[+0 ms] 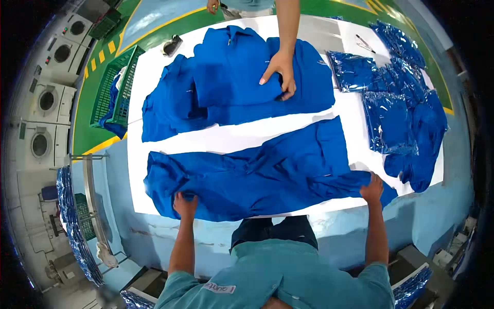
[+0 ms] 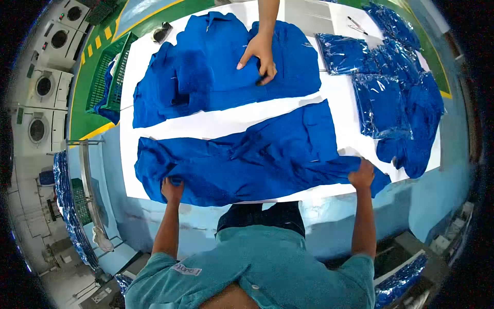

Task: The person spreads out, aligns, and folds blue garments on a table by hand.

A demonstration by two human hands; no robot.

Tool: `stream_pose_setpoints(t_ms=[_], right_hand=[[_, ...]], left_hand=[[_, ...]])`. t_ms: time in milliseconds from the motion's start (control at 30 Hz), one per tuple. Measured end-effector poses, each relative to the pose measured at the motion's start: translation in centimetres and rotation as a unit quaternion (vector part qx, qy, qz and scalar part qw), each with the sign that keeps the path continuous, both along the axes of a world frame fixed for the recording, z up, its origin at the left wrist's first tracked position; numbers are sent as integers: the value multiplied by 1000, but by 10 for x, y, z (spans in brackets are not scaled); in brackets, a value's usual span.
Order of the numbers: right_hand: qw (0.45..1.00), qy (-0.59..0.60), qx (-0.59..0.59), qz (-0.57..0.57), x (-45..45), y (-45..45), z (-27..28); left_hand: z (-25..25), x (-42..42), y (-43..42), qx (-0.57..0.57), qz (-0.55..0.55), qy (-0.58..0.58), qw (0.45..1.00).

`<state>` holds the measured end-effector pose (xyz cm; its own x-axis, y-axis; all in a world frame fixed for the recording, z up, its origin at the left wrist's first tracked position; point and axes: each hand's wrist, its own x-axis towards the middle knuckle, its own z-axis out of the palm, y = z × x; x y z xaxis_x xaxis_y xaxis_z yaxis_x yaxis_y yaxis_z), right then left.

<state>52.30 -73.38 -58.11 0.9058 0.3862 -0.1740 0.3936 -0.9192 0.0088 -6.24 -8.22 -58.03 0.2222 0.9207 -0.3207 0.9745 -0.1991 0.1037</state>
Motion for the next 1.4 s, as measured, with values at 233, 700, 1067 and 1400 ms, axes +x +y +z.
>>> stream_pose_setpoints(t_ms=[233,700,1067,1400], right_hand=[[986,71,144,-39,-56,197,45],[902,-155,374,-153,105,100,4],[898,-203,210,-330,-119,77,-34],[556,-33,542,-629,-66,-87,-76]], left_hand=[[23,104,12,106,-184,-235,949],[15,170,135,191,-202,-332,902],[-4,64,-103,47,-309,-63,948],[-5,67,-90,51,-335,-28,941]])
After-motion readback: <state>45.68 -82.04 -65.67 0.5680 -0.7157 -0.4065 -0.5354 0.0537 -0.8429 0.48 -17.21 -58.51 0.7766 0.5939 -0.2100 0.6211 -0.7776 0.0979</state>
